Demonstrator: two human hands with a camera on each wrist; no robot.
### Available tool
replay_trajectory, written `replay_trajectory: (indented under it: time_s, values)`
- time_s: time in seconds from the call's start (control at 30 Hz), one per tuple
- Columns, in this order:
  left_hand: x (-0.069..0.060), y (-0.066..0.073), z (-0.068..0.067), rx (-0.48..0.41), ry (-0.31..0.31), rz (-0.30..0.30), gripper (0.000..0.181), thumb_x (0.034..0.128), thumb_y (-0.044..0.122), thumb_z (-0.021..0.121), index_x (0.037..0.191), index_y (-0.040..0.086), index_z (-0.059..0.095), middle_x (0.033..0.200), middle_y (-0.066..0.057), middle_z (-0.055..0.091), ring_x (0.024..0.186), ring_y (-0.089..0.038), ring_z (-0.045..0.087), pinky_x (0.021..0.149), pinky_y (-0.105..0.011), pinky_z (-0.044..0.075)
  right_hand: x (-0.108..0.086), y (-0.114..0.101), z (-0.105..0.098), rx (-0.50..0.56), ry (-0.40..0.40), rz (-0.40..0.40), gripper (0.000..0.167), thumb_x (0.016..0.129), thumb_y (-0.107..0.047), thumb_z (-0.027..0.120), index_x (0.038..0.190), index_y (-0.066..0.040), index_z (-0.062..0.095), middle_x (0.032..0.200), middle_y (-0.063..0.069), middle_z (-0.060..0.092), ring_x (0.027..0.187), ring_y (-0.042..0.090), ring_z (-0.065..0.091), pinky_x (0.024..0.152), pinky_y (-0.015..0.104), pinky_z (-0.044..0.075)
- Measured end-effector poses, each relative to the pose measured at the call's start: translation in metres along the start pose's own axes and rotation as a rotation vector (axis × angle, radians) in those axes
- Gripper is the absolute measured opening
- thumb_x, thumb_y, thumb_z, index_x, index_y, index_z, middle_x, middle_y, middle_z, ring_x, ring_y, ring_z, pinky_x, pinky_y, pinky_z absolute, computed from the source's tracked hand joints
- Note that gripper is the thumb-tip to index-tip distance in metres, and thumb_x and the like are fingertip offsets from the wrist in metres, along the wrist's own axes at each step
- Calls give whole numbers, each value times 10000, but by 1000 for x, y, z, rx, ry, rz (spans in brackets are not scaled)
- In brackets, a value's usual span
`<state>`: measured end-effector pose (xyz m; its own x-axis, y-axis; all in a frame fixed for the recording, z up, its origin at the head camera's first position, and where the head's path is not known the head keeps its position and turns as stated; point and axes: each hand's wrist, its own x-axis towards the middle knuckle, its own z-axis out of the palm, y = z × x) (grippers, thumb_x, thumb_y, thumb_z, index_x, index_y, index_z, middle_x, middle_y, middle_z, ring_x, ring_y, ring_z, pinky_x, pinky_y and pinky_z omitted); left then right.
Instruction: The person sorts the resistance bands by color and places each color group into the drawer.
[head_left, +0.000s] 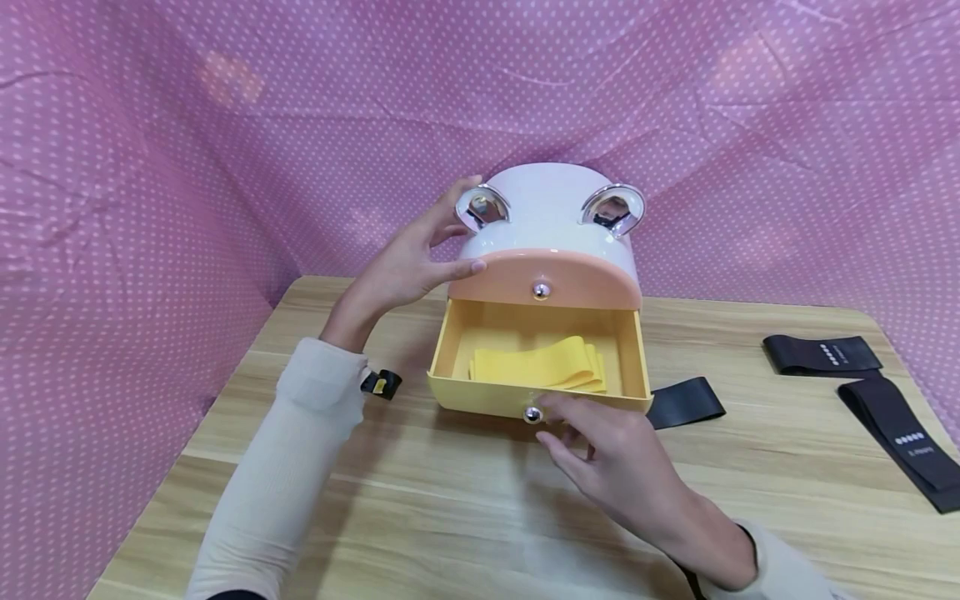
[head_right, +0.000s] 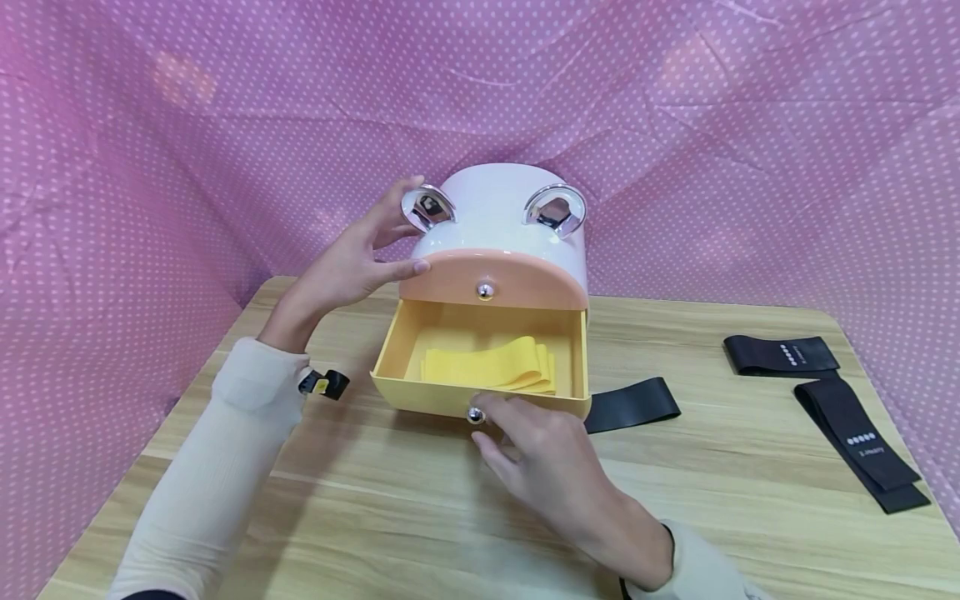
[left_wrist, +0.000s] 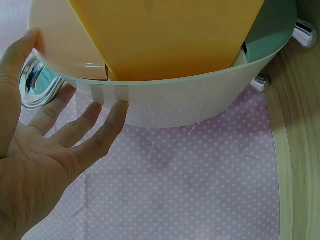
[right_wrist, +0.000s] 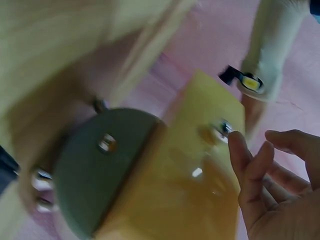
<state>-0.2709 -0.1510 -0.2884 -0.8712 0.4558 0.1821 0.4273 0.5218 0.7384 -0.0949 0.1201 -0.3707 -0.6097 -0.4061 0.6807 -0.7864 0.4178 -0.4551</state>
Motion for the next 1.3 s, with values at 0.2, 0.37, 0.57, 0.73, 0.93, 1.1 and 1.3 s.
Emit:
replay_trajectory:
  time_s: [0.2, 0.37, 0.57, 0.73, 0.93, 1.1, 1.3]
  values:
    - [-1, 1, 0, 16, 6, -6, 971, 932, 300, 816, 1596, 606, 176, 1717, -17, 319, 1485, -270, 485, 1154, -576, 474, -6, 9, 15, -28, -18, 27, 358, 767, 18, 863, 1108, -36, 766, 919, 38, 803, 646, 9, 660, 577, 117, 544]
    - [-2, 2, 1, 17, 11, -2, 966, 931, 299, 817, 1595, 604, 185, 1701, -26, 356, 1478, -263, 495, 1149, -558, 483, -8, 14, 23, -46, -31, 58, 339, 782, -11, 876, 1105, -51, 780, 884, -1, 790, 657, -12, 632, 594, 103, 526]
    - [-3, 1, 3, 11, 19, 12, 964, 931, 285, 818, 1598, 595, 194, 1708, -19, 343, 1473, -265, 502, 1131, -532, 507, -11, 20, 29, -22, -41, 107, 254, 834, -20, 855, 1080, -48, 795, 884, 9, 800, 679, -12, 645, 604, 123, 543]
    - [-4, 0, 4, 4, 24, 14, 972, 928, 278, 822, 1602, 590, 196, 1717, -8, 326, 1470, -262, 506, 1137, -526, 501, -10, 27, 32, 6, -7, 89, 212, 840, 23, 831, 1042, -37, 807, 906, 38, 815, 712, 43, 719, 625, 149, 581]
    - [-5, 0, 5, 11, 25, 5, 983, 925, 295, 824, 1620, 563, 183, 1729, 6, 297, 1474, -253, 502, 1161, -566, 468, -2, 40, 33, 5, 2, 89, 213, 854, 33, 816, 1054, -40, 808, 926, 47, 817, 727, 85, 740, 635, 181, 598]
    - [-5, 0, 5, 13, 28, 4, 981, 918, 308, 830, 1610, 578, 189, 1725, 18, 304, 1470, -241, 505, 1169, -567, 457, 8, 51, 33, -15, -4, 116, 193, 875, 3, 814, 1062, -45, 810, 932, 51, 816, 715, 95, 725, 607, 259, 613]
    - [-5, -1, 5, 3, 32, 13, 970, 915, 300, 834, 1602, 582, 209, 1713, 22, 333, 1466, -247, 510, 1165, -561, 462, 22, 67, 34, -36, -15, 143, 176, 906, -36, 803, 1080, -59, 810, 971, 44, 817, 731, 92, 696, 626, 314, 610]
